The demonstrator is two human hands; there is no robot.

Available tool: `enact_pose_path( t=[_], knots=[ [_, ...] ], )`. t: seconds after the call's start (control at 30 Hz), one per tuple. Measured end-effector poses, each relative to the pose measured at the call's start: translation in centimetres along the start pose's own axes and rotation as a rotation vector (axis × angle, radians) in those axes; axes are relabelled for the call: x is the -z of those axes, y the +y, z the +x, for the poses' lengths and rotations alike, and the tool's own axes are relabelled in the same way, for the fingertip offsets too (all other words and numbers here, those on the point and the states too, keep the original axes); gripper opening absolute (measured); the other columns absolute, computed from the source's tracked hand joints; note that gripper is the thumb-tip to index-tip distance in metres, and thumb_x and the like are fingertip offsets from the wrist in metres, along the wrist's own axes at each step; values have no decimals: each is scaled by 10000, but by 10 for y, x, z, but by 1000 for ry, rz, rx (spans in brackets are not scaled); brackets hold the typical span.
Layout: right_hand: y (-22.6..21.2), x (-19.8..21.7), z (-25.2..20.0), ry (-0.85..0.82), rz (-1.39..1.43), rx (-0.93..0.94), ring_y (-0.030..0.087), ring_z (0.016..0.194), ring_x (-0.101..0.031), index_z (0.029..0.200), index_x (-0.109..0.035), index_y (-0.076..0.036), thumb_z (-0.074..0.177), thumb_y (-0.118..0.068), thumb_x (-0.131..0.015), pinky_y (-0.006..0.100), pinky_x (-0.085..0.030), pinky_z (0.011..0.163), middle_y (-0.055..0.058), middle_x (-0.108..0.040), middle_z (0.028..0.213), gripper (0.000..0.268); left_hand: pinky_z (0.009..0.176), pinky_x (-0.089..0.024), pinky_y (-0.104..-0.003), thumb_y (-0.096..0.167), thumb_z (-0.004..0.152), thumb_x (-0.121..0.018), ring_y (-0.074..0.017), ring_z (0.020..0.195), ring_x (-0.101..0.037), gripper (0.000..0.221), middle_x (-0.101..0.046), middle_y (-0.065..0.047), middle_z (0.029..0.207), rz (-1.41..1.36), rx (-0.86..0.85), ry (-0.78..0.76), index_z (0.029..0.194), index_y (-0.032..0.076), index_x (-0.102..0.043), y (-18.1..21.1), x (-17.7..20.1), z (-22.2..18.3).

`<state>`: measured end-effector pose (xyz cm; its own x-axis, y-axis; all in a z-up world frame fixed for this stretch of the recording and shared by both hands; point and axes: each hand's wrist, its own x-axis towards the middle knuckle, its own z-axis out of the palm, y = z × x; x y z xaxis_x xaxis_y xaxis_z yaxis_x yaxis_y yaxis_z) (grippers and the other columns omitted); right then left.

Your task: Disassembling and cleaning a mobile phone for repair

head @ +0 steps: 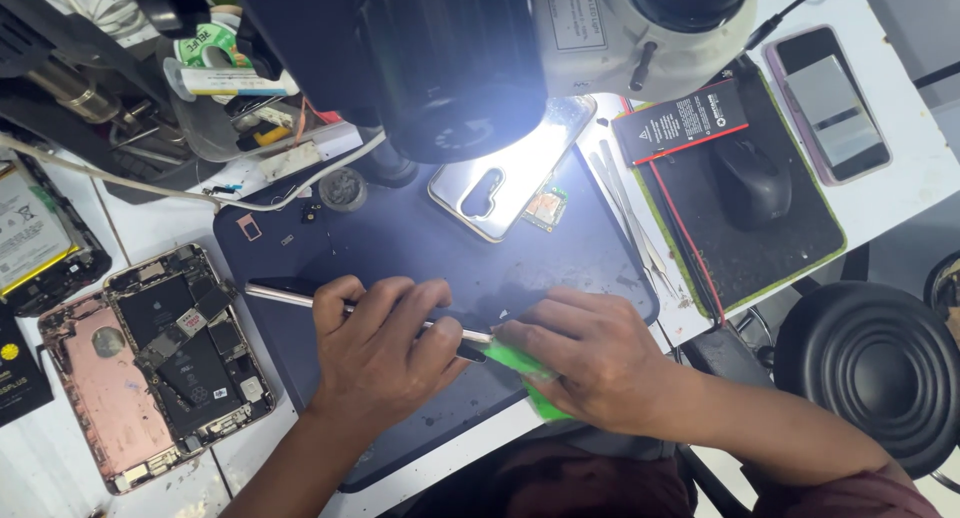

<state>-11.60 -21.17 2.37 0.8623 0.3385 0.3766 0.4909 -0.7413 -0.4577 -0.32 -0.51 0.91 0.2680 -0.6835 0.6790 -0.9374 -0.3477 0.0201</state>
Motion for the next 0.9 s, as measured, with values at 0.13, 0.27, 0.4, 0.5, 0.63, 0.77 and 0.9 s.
enact_pose_path(
  t=[0.13, 0.27, 0.4, 0.5, 0.63, 0.77, 0.9],
  knots=[
    [5, -4, -2, -7, -46, -40, 254, 671, -563, 1105, -664, -98, 997, -221, -612, 380, -436, 521, 43, -639, 913, 172, 774, -298, -381, 439, 1055, -469, -171, 782, -567, 345, -637, 27, 953, 20, -15, -13, 813, 195, -440, -3, 2, 2],
    [5, 0, 10, 10, 161, -200, 225, 665, -617, 1034, -705, -91, 975, -177, -662, 343, -472, 591, 37, -673, 842, 113, 811, -356, -404, 420, 973, -636, -182, 827, -569, 246, -629, 12, 1000, 20, -36, -75, 935, 206, -521, -9, 2, 8],
    [14, 7, 23, -15, 374, -314, 140, 605, -514, 877, -731, -102, 958, -238, -684, 295, -414, 576, -28, -573, 676, 165, 808, -418, -425, 367, 904, -657, -236, 857, -563, 282, -592, -73, 1030, -32, -88, -151, 1028, 133, -561, -18, 9, 11],
    [20, -1, 22, 8, 485, -561, 84, 600, -309, 633, -511, -132, 903, -270, -784, 281, -251, 528, -71, -357, 617, 408, 892, -432, -468, 447, 926, -709, -259, 1009, -603, 409, -624, -88, 1119, -14, -84, -158, 1152, 120, -613, -26, 5, 8],
    [27, -7, 26, -18, 497, -654, 68, 566, -360, 603, -550, -129, 881, -290, -804, 275, -285, 508, -69, -409, 571, 409, 937, -413, -457, 629, 944, -704, -252, 943, -586, 575, -620, -70, 1105, 26, -64, -176, 1205, 126, -606, -33, 2, 5],
    [26, -14, 35, 4, 693, -679, 32, 623, -424, 891, -790, -96, 885, -188, -790, 228, -354, 526, -98, -536, 678, 93, 902, -398, -440, 746, 844, -737, -286, 989, -568, 812, -574, -100, 1152, -16, -47, -200, 1268, 77, -559, -40, 1, 1],
    [30, -14, 41, 40, 739, -673, 29, 726, -602, 1085, -821, -56, 863, -174, -802, 206, -523, 625, -43, -763, 862, 252, 853, -426, -459, 623, 775, -788, -327, 998, -576, 831, -573, -165, 1155, -54, -74, -174, 1306, 24, -567, -43, 2, -1]
  ],
)
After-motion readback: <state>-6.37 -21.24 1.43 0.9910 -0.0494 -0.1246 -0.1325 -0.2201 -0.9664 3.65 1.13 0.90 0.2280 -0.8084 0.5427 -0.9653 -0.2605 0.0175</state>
